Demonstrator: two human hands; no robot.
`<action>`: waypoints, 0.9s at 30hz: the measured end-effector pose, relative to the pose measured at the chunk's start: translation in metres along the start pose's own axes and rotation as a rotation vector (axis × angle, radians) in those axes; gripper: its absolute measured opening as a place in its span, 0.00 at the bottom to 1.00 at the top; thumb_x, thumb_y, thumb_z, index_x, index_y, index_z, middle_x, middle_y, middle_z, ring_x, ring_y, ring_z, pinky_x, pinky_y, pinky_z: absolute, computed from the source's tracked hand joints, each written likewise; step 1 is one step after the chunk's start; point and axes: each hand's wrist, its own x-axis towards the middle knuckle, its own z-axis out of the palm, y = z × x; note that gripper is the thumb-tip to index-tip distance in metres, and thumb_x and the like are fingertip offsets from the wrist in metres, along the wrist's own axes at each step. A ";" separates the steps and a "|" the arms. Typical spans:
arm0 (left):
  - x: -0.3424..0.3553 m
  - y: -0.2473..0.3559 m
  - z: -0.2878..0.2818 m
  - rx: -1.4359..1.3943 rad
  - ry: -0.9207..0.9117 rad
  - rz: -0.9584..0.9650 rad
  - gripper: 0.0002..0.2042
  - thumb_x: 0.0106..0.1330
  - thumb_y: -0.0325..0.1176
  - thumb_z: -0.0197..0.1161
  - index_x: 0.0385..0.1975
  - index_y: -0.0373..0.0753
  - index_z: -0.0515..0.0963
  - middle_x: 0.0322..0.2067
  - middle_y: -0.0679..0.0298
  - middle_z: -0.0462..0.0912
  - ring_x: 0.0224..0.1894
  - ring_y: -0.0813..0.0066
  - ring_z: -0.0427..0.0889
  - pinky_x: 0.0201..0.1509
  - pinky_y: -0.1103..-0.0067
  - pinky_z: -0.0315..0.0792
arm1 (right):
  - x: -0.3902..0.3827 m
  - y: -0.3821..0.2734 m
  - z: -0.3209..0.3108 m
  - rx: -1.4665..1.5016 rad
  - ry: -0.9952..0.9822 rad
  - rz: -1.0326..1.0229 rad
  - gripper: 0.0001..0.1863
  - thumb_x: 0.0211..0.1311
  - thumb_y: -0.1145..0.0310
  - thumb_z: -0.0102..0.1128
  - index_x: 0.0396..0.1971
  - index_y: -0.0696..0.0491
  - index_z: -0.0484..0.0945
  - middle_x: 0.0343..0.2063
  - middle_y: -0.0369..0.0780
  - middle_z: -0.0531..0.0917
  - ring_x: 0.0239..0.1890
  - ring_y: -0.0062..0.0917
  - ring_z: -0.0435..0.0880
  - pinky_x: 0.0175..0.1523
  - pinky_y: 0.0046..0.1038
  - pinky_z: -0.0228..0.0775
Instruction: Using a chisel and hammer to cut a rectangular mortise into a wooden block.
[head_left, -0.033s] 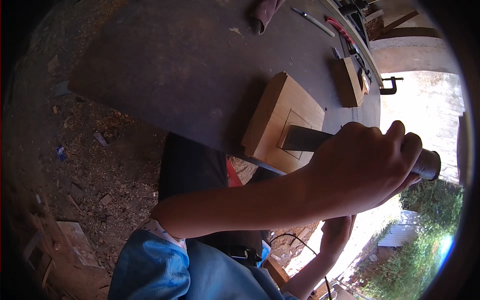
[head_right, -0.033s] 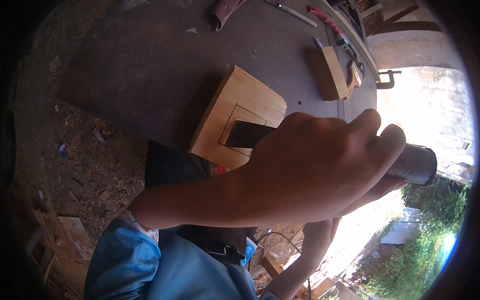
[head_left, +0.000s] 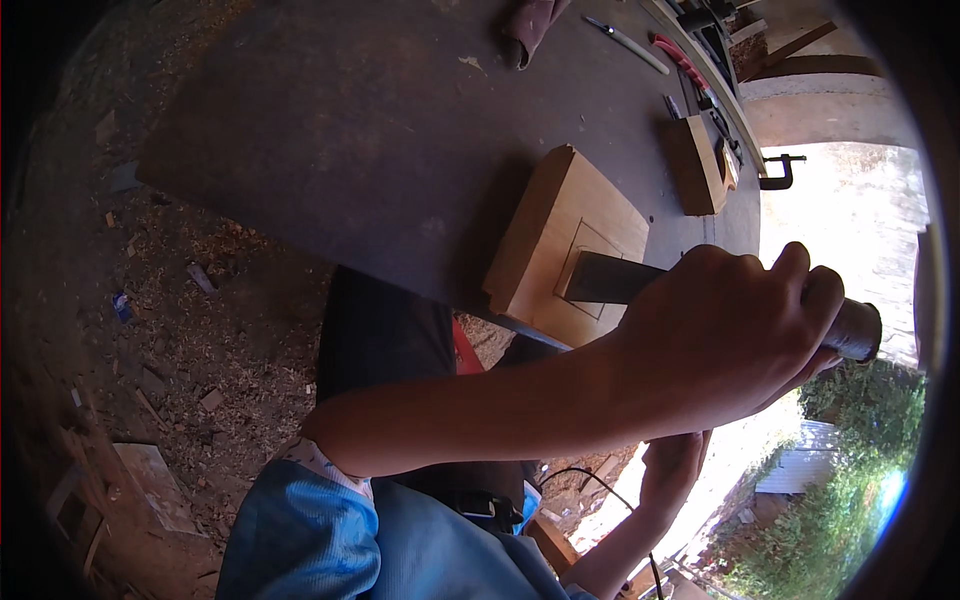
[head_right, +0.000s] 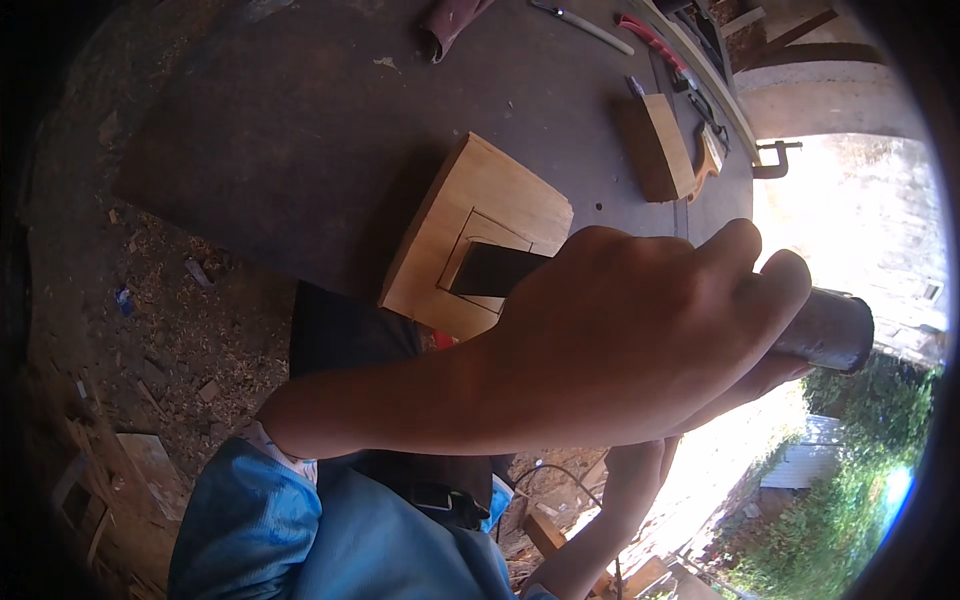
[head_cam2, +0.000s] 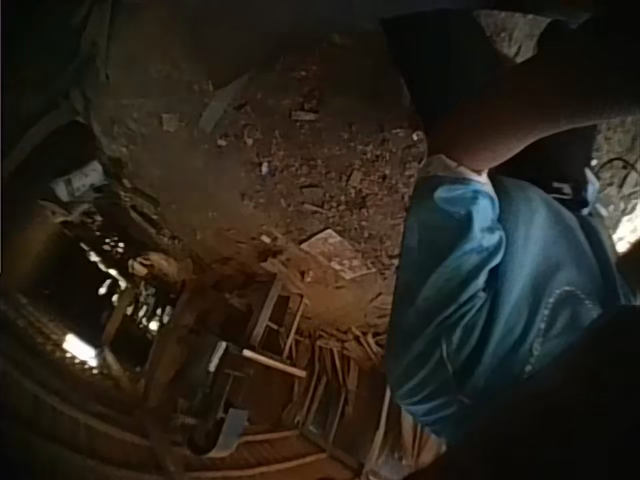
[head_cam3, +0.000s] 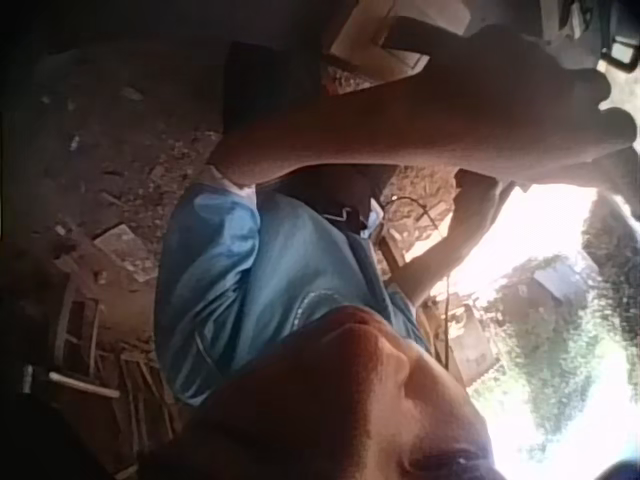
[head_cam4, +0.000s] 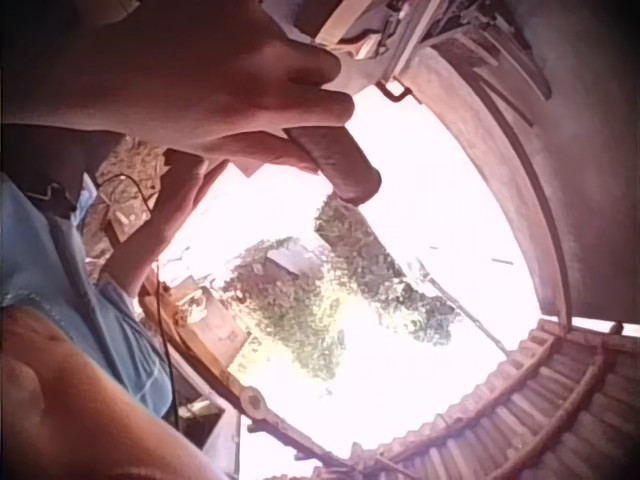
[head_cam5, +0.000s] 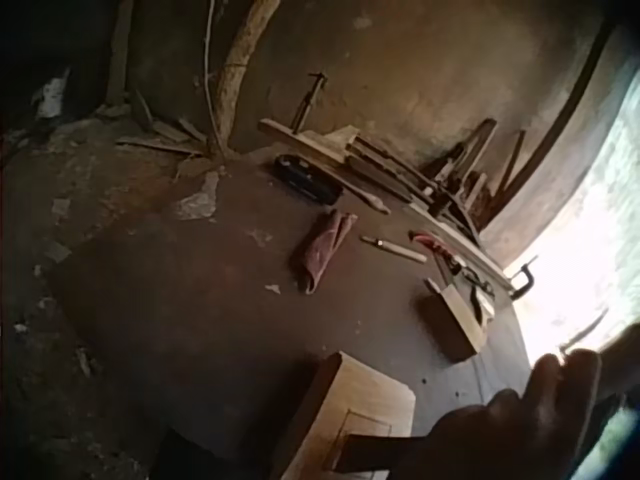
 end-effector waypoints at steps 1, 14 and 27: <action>0.000 0.000 0.000 0.014 0.019 0.004 0.22 0.69 0.50 0.63 0.36 0.32 0.77 0.25 0.60 0.78 0.16 0.75 0.79 0.16 0.77 0.72 | 0.000 -0.002 0.001 0.000 -0.001 -0.002 0.30 0.77 0.59 0.44 0.73 0.57 0.57 0.65 0.45 0.71 0.63 0.30 0.72 0.63 0.33 0.65; 0.000 0.001 -0.001 -0.051 0.040 0.013 0.22 0.70 0.50 0.62 0.36 0.31 0.76 0.24 0.60 0.77 0.15 0.75 0.78 0.16 0.76 0.72 | -0.004 -0.003 -0.001 0.000 0.027 0.064 0.31 0.77 0.57 0.45 0.73 0.57 0.58 0.65 0.45 0.71 0.63 0.30 0.73 0.60 0.31 0.68; 0.004 0.000 -0.002 -0.016 0.161 0.001 0.23 0.69 0.53 0.62 0.36 0.32 0.73 0.24 0.60 0.76 0.15 0.73 0.78 0.15 0.78 0.71 | 0.041 -0.013 -0.065 -0.126 -0.178 -0.295 0.32 0.78 0.55 0.41 0.76 0.53 0.55 0.75 0.47 0.57 0.73 0.34 0.63 0.75 0.37 0.57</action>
